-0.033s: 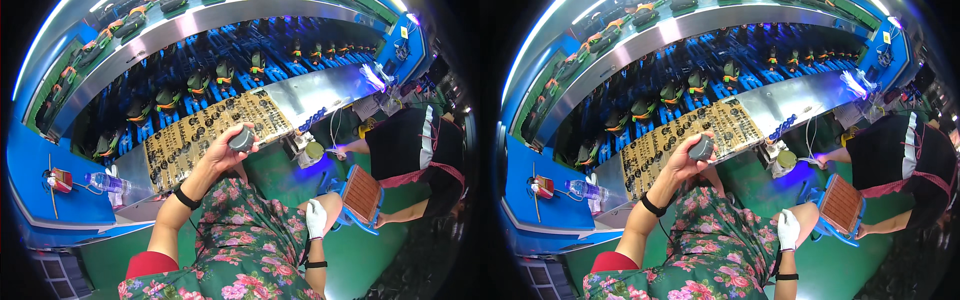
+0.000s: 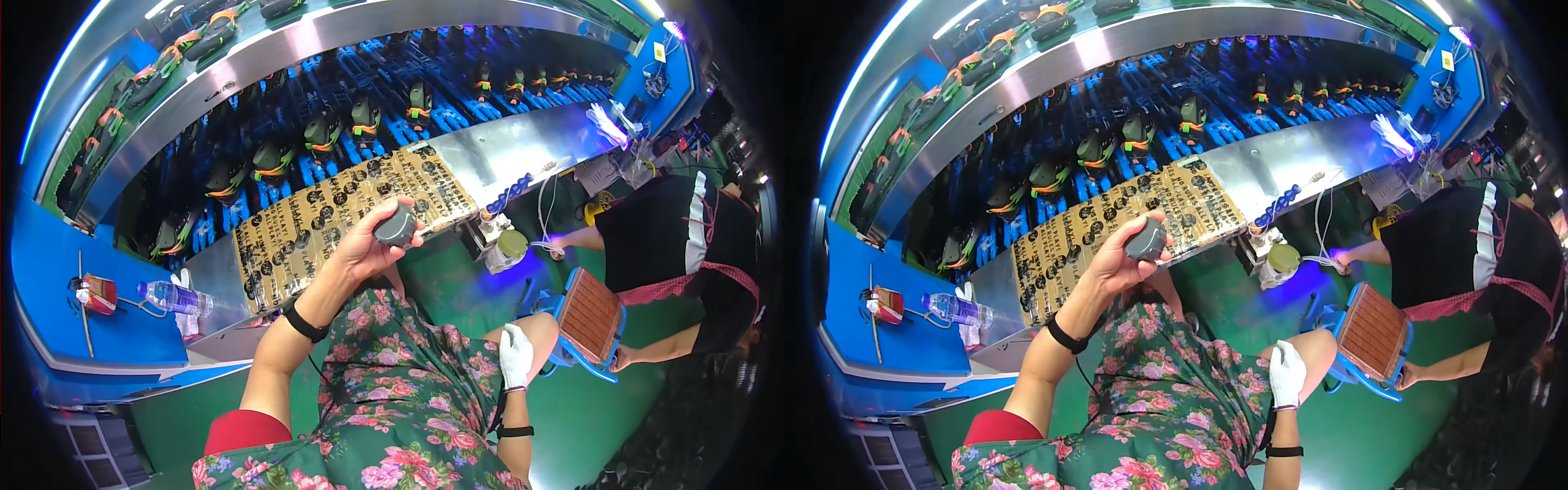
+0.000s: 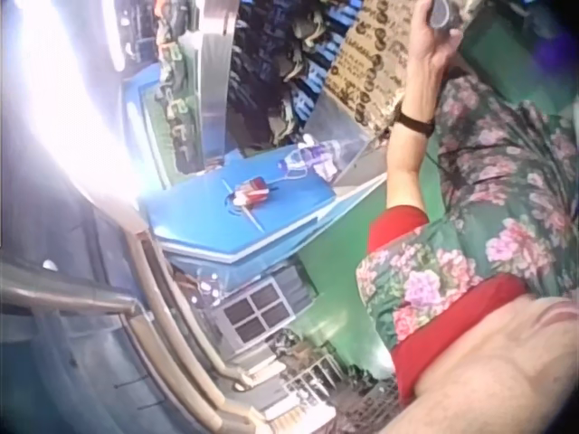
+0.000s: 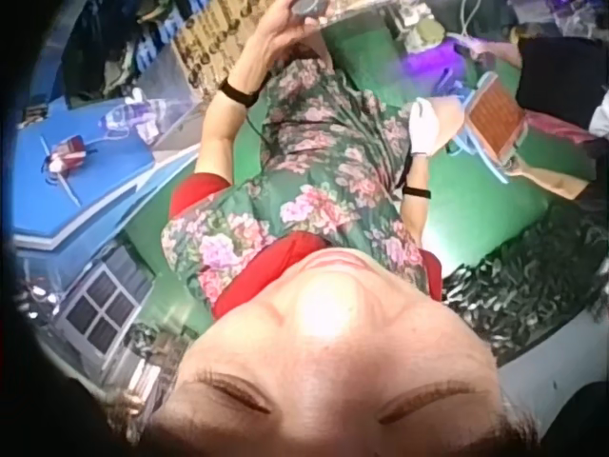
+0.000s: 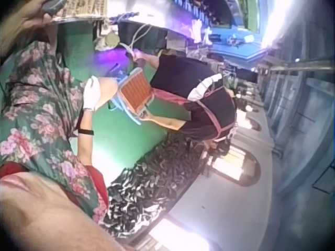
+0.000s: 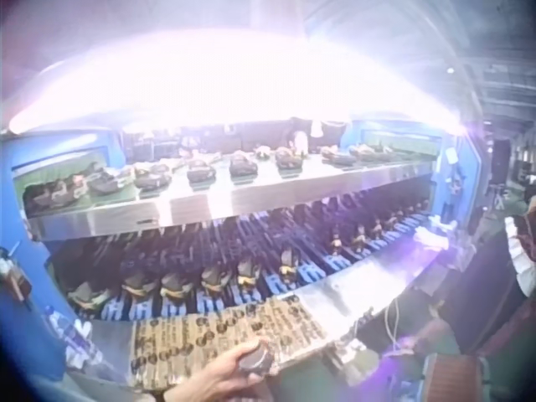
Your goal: Inspecting and handling small round black shoe components at an assembly line.
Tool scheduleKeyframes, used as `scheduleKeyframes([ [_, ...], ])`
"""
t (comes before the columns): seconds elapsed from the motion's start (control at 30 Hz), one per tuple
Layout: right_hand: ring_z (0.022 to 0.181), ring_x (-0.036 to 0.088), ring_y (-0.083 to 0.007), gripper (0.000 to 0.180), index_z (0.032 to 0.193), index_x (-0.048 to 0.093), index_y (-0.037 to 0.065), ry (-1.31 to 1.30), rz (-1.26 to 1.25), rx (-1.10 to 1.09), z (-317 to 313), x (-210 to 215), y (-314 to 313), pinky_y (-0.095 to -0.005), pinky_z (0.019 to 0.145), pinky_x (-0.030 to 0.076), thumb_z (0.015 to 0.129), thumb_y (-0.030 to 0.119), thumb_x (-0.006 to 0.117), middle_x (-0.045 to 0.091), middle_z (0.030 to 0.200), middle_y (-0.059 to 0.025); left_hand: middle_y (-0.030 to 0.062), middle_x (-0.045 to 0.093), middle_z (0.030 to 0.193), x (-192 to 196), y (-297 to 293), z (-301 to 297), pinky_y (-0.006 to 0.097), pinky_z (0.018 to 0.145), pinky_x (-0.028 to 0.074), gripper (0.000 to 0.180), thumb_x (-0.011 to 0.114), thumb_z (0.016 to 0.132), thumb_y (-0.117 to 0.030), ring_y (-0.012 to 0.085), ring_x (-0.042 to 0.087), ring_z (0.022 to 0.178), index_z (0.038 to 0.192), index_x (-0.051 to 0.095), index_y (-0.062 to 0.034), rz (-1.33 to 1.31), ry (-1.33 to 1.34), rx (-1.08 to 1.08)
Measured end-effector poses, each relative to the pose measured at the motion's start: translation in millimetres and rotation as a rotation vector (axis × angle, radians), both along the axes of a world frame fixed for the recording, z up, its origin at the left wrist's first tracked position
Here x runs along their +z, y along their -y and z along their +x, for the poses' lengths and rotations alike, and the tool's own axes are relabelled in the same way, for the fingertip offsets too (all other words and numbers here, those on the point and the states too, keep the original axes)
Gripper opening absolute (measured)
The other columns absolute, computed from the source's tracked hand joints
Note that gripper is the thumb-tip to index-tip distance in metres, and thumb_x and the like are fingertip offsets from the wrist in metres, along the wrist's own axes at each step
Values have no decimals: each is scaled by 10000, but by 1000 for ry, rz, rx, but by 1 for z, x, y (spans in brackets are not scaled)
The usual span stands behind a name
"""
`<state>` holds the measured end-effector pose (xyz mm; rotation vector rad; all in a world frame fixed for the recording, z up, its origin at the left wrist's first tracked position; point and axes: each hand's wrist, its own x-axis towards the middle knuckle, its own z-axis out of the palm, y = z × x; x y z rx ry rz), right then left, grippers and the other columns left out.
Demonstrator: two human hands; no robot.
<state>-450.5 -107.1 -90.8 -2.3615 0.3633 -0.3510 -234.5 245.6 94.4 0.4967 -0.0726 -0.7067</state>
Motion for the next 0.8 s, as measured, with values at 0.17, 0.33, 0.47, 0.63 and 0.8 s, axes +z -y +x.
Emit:
scheduleKeyframes([
  [0.17,896,720,-279,201,1087,706,26,10,-18,34,6,6,-12,-355,824,553,929,136,648,736,983,-154,317,524,1358,4,13,-5,370,683,650,402,476,1074,-242,474,658,1081,1461,397,-167,-132,-36,8],
  [0.33,904,713,-278,200,1083,703,59,-37,-39,80,12,12,-19,-352,830,555,932,180,653,729,991,-139,337,467,1423,9,21,-15,463,903,620,449,465,1051,-203,531,551,1247,1489,378,-151,-186,-23,-18],
  [0.47,991,718,-226,326,1239,658,33,-65,334,62,8,6,-12,-341,869,557,942,167,680,741,1089,-137,353,418,1453,6,32,-26,506,988,587,459,448,1042,-193,549,507,1286,1483,377,-85,-287,-97,-80],
  [0.63,1172,653,-264,682,1501,455,66,67,693,218,30,94,-55,-385,985,533,891,115,755,639,1346,-158,334,464,1427,-3,56,-42,526,969,582,484,414,1050,-235,542,531,1257,1507,369,-83,-346,-111,-192],
  [0.8,1262,597,-258,873,1496,453,64,303,496,318,58,193,-92,-393,1052,495,745,176,884,582,1409,-139,268,556,1372,3,90,-69,484,913,578,508,416,1074,-340,487,613,1171,1507,399,-74,-131,4,-200],
])
